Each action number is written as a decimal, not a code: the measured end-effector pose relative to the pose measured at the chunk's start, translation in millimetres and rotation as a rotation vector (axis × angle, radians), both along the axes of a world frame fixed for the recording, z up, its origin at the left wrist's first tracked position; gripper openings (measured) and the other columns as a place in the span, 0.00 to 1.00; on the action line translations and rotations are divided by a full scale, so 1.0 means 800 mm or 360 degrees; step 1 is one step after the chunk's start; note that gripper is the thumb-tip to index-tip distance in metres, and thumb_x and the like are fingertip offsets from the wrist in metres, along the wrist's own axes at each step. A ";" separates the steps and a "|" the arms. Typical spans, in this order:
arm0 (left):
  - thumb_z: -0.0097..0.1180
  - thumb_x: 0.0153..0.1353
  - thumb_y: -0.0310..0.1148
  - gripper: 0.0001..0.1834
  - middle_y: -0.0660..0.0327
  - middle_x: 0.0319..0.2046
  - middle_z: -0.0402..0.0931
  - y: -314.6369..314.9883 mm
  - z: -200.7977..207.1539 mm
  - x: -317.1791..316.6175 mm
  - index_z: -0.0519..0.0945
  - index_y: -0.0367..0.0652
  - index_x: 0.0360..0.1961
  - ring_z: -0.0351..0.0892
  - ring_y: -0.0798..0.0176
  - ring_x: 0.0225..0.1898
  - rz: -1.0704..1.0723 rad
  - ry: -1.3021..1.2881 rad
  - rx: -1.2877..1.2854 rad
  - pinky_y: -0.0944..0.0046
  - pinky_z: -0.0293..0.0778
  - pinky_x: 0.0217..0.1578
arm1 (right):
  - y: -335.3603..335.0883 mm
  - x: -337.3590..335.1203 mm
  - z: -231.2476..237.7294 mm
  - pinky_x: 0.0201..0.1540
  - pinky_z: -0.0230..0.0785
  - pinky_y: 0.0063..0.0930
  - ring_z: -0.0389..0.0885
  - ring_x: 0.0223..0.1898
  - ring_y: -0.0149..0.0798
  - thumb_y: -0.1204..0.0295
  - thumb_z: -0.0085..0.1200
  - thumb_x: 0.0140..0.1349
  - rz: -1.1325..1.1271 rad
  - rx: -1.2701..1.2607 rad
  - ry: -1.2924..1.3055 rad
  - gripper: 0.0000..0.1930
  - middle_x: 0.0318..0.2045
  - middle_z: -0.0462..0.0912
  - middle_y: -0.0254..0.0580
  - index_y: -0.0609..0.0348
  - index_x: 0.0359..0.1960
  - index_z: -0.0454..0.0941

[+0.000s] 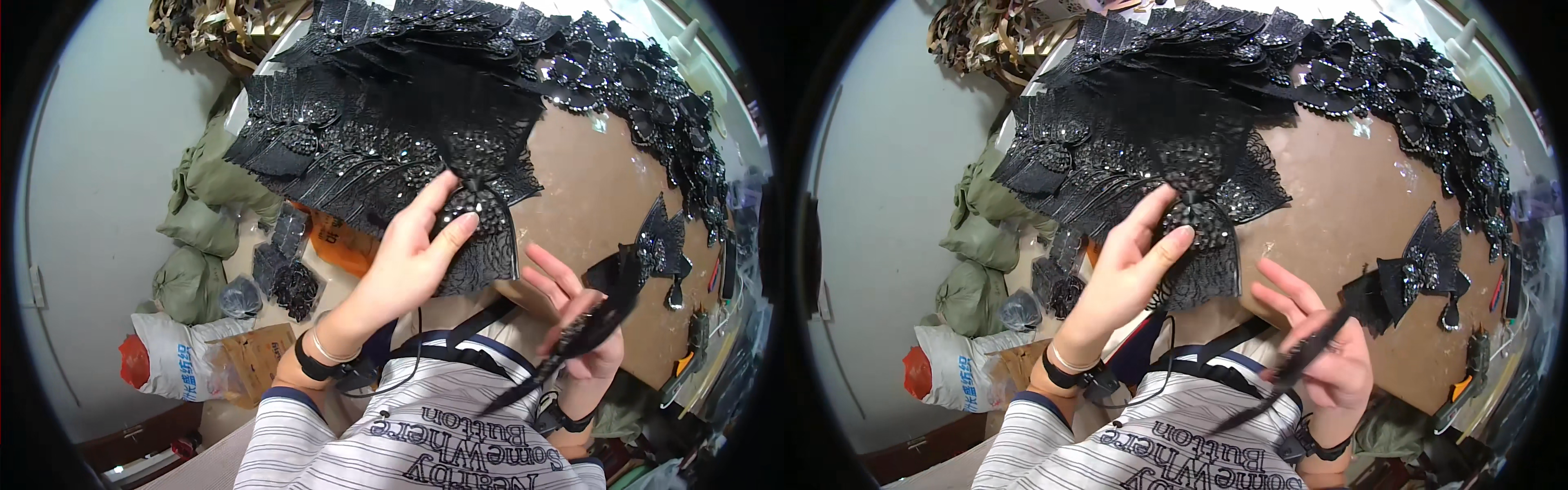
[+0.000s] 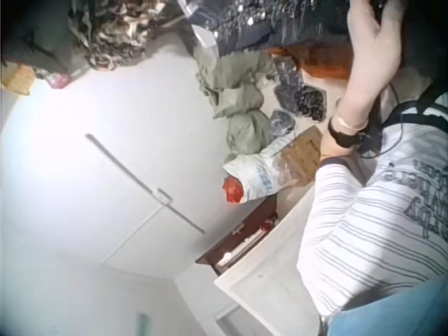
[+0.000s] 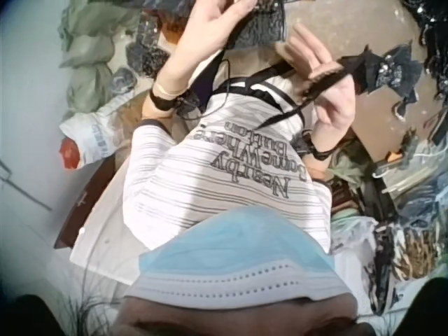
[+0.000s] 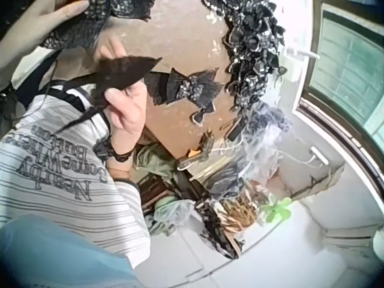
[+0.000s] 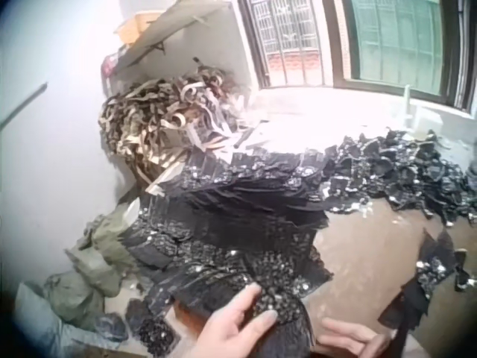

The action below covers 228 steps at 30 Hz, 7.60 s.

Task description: The person assembles black lace bows by folding pieces of sequined lace and securing them with a hot glue gun. They repeatedly pick up lace pieces, fold them into bow shapes, apply glue to the center, and press the layers together before placing the finished items on the table.

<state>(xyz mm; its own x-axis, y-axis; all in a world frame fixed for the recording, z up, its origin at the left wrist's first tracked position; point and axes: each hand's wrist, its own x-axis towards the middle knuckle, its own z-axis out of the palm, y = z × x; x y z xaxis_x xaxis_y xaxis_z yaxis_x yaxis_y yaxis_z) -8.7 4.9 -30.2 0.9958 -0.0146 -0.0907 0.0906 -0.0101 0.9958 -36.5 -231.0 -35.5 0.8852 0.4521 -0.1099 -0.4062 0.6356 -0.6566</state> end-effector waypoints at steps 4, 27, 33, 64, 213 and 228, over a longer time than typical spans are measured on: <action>0.56 0.62 0.27 0.29 0.53 0.49 0.71 -0.020 -0.008 -0.004 0.62 0.26 0.62 0.71 0.63 0.53 -0.0212 -0.0207 0.0121 0.66 0.66 0.55 | 0.031 -0.002 0.006 0.41 0.79 0.32 0.82 0.42 0.40 0.73 0.56 0.53 -0.0279 -0.0492 0.0112 0.23 0.49 0.78 0.54 0.74 0.50 0.73; 0.53 0.66 0.28 0.11 0.71 0.29 0.77 -0.066 0.023 -0.011 0.81 0.36 0.47 0.68 0.83 0.27 -0.0443 0.0049 -0.0241 0.81 0.63 0.26 | -0.043 -0.022 -0.039 0.43 0.72 0.39 0.81 0.35 0.50 0.78 0.61 0.43 -0.0248 -0.0099 -0.0446 0.06 0.34 0.81 0.61 0.69 0.23 0.80; 0.56 0.63 0.23 0.09 0.69 0.25 0.77 -0.080 0.028 -0.005 0.82 0.34 0.43 0.67 0.82 0.23 -0.0457 -0.0416 0.0205 0.80 0.62 0.22 | -0.063 -0.044 -0.053 0.32 0.64 0.23 0.74 0.27 0.33 0.75 0.61 0.41 -0.0417 -0.0187 -0.0281 0.09 0.25 0.77 0.45 0.69 0.25 0.79; 0.67 0.53 0.30 0.26 0.57 0.41 0.79 -0.206 0.016 -0.025 0.74 0.34 0.52 0.80 0.65 0.42 -0.1167 -0.0137 0.0395 0.67 0.75 0.45 | -0.105 -0.069 -0.017 0.45 0.73 0.25 0.81 0.38 0.32 0.78 0.51 0.63 -0.1271 -0.0377 0.0158 0.09 0.39 0.83 0.45 0.69 0.42 0.78; 0.60 0.56 0.19 0.35 0.55 0.47 0.74 0.094 0.161 0.059 0.57 0.37 0.62 0.75 0.67 0.49 -0.0646 -0.0420 -0.0340 0.66 0.69 0.52 | 0.096 0.111 0.051 0.33 0.84 0.37 0.83 0.39 0.51 0.72 0.52 0.61 0.0418 0.0445 0.0005 0.16 0.45 0.76 0.59 0.70 0.47 0.69; 0.55 0.58 0.16 0.32 0.54 0.48 0.74 0.093 0.116 0.001 0.56 0.37 0.61 0.74 0.67 0.51 -0.0454 -0.0005 -0.0371 0.67 0.71 0.53 | 0.122 0.018 -0.016 0.31 0.84 0.36 0.82 0.43 0.54 0.75 0.46 0.62 0.0352 0.0928 0.0669 0.15 0.43 0.77 0.64 0.72 0.48 0.67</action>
